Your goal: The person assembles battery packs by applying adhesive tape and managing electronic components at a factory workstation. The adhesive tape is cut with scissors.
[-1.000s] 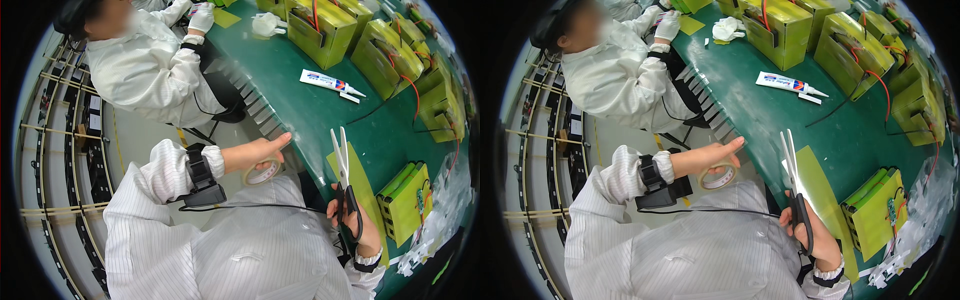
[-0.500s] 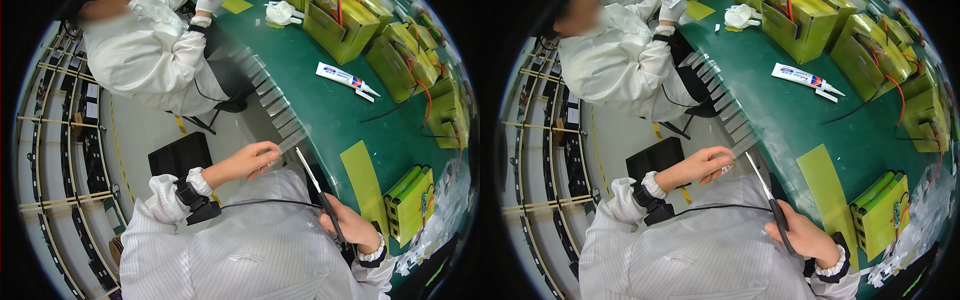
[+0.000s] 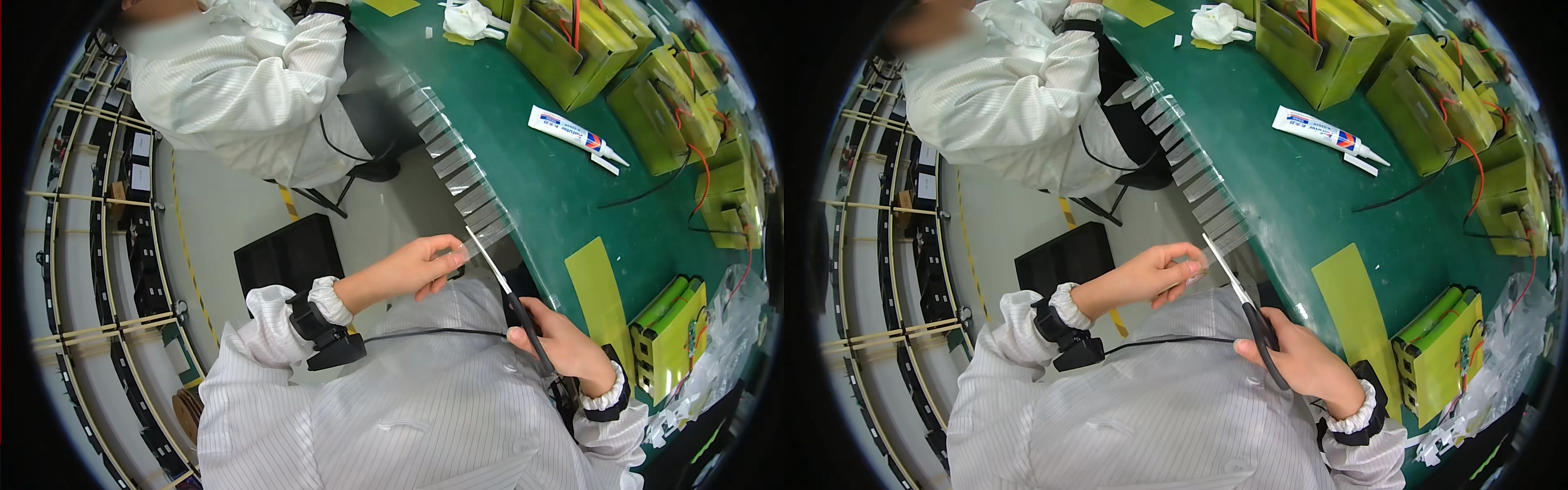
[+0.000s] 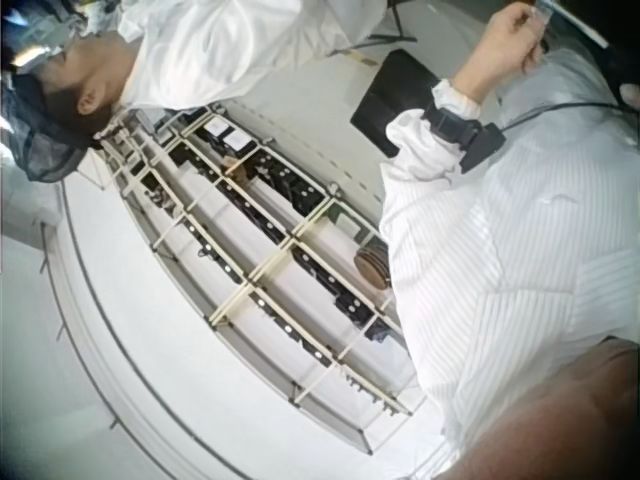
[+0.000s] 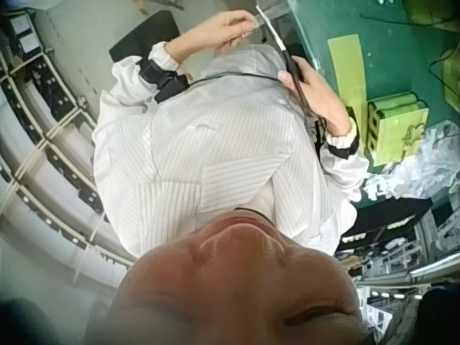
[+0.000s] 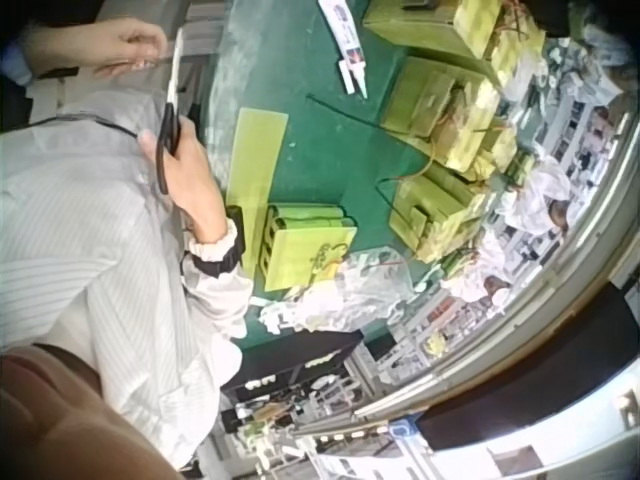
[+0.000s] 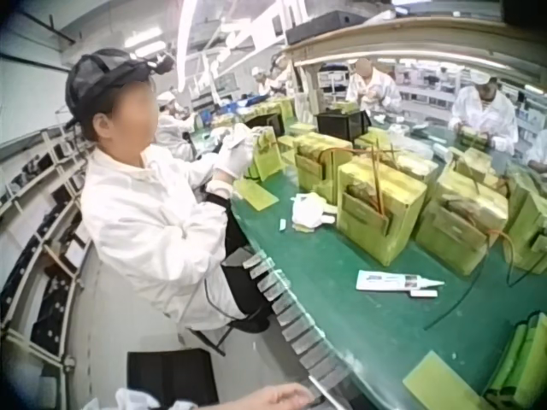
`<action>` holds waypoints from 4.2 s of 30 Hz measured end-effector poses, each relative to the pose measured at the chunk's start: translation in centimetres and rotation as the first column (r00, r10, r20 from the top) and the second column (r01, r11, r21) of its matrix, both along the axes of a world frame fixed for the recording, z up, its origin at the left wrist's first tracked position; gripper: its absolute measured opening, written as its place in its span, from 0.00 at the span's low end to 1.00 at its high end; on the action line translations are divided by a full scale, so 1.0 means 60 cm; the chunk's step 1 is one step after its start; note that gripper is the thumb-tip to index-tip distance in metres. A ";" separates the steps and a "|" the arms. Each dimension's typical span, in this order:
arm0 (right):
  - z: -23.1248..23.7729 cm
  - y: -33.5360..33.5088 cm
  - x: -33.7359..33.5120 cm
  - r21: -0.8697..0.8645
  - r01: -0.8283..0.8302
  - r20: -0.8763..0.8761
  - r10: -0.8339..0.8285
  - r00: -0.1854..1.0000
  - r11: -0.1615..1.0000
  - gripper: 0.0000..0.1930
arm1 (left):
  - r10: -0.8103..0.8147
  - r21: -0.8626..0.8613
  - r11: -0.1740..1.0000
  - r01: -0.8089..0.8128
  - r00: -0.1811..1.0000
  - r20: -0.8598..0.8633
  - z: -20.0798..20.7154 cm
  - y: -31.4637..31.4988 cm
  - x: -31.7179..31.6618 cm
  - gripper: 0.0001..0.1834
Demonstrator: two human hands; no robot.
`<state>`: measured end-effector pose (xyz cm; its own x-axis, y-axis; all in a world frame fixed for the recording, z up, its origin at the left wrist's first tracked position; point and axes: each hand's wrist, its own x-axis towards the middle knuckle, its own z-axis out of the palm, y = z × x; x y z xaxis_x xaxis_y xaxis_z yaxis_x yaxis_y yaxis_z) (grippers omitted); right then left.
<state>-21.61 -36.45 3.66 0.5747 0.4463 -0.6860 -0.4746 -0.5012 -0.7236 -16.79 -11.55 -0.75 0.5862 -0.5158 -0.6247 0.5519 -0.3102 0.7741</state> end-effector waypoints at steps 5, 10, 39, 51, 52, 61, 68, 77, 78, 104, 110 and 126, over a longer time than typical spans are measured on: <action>-0.019 -0.011 0.002 -0.040 -0.003 0.055 0.005 0.998 0.999 0.33 | -0.026 -0.006 1.000 0.026 1.000 0.006 0.002 0.004 0.004 0.16; -0.010 -0.018 -0.002 0.048 -0.131 0.112 0.125 0.986 0.990 0.36 | -0.172 0.125 0.975 0.185 0.979 -0.108 -0.012 0.070 -0.033 0.15; 0.007 -0.142 -0.076 0.575 0.227 -0.124 -0.191 0.974 0.786 0.41 | 0.234 0.065 0.970 -0.235 0.972 0.015 0.007 -0.119 0.020 0.21; 0.004 -0.142 -0.077 0.411 0.093 -0.132 -0.042 0.990 0.907 0.40 | 0.005 -0.026 1.000 -0.004 1.000 0.026 -0.013 -0.062 -0.024 0.34; 0.003 -0.137 -0.080 0.398 0.078 -0.106 -0.038 0.994 0.914 0.43 | -0.046 -0.016 0.999 0.046 0.999 0.020 -0.008 -0.051 -0.029 0.33; 0.023 -0.088 -0.050 0.107 -0.154 0.003 0.155 0.988 0.982 0.40 | -0.010 0.112 0.994 0.002 0.998 0.067 0.006 -0.030 -0.037 0.24; 0.024 -0.048 -0.031 -0.019 -0.135 -0.034 0.135 0.990 0.991 0.42 | -0.095 -0.018 0.995 0.094 0.993 -0.073 0.005 -0.005 -0.031 0.20; 0.007 -0.033 -0.028 -0.001 -0.038 -0.015 0.038 0.999 0.999 0.35 | -0.088 -0.077 0.994 0.079 0.988 -0.125 0.002 0.001 -0.029 0.20; 0.008 -0.032 -0.027 -0.003 -0.038 -0.015 0.038 0.999 0.999 0.35 | -0.095 -0.074 0.993 0.087 0.988 -0.117 0.002 0.001 -0.029 0.20; 0.016 -0.032 -0.005 -0.195 0.559 0.760 -0.236 0.605 0.806 0.37 | 0.086 -0.084 0.991 -0.106 0.973 -0.213 0.028 -0.110 -0.017 0.21; -0.037 0.009 0.049 -0.327 0.498 0.850 0.020 0.526 0.803 0.34 | 0.061 -0.038 0.997 -0.070 0.975 -0.214 0.026 -0.111 -0.012 0.21; -0.057 0.031 0.057 -0.414 0.546 0.883 0.175 0.435 0.729 0.37 | -0.171 0.134 0.969 0.206 0.957 -0.235 -0.013 -0.050 -0.027 0.28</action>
<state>-18.22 -34.59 0.26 0.9849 -0.0283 0.1711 0.0379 -0.9275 -0.3719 -18.39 -14.53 -1.55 0.3265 -0.4899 -0.8083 0.6228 -0.5318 0.5738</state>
